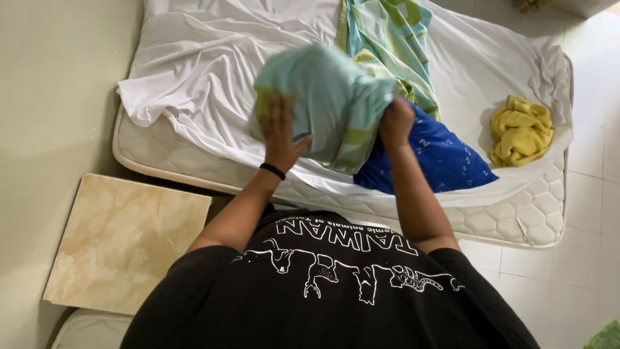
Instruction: The person puts a blue pillow into a light green patterned pillowcase on a mattress. They then move to a second mattress and repeat the process with another pillow and pillowcase. Finally, they fold a yellow cloth on the second bed.
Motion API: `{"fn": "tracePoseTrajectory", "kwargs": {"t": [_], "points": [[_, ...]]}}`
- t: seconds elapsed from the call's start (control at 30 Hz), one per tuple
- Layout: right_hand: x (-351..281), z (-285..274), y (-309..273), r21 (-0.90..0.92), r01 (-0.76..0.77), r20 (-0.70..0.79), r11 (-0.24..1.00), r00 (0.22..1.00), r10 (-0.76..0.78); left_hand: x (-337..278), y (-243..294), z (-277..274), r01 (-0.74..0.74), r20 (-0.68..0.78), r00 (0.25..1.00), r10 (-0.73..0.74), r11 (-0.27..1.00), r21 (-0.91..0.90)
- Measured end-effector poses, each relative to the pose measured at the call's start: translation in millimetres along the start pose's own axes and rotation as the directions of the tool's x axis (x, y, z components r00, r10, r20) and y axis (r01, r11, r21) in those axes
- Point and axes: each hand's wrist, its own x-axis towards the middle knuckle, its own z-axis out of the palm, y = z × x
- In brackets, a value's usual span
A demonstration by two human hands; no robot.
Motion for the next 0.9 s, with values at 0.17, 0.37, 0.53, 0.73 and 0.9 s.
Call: {"fn": "tracePoseTrajectory", "kwargs": {"t": [0.17, 0.37, 0.53, 0.73, 0.9], "points": [[68, -84, -36, 0.747, -0.183, 0.028, 0.64, 0.969, 0.245, 20, -20, -28, 0.315, -0.247, 0.863, -0.441, 0.852, -0.419], [62, -84, -33, 0.817, -0.316, 0.149, 0.483, 0.923, 0.354, 42, -87, -4, 0.2, 0.145, 0.723, -0.676, 0.004, -0.98], [43, -90, -15, 0.595, -0.435, 0.289, 0.676, 0.9, 0.325, 68, -72, -35, 0.237, 0.172, 0.719, -0.673, 0.004, -0.972], [57, -97, -1, 0.189, -0.491, 0.428, 0.851, 0.821, 0.379, 90, -16, -95, 0.272, -0.08, 0.702, -0.708, 0.37, -0.888], [80, -120, -17, -0.157, -0.45, 0.491, 0.879, 0.737, 0.465, 99, 25, -102, 0.217, -0.302, 0.813, -0.497, 0.74, -0.636]]}}
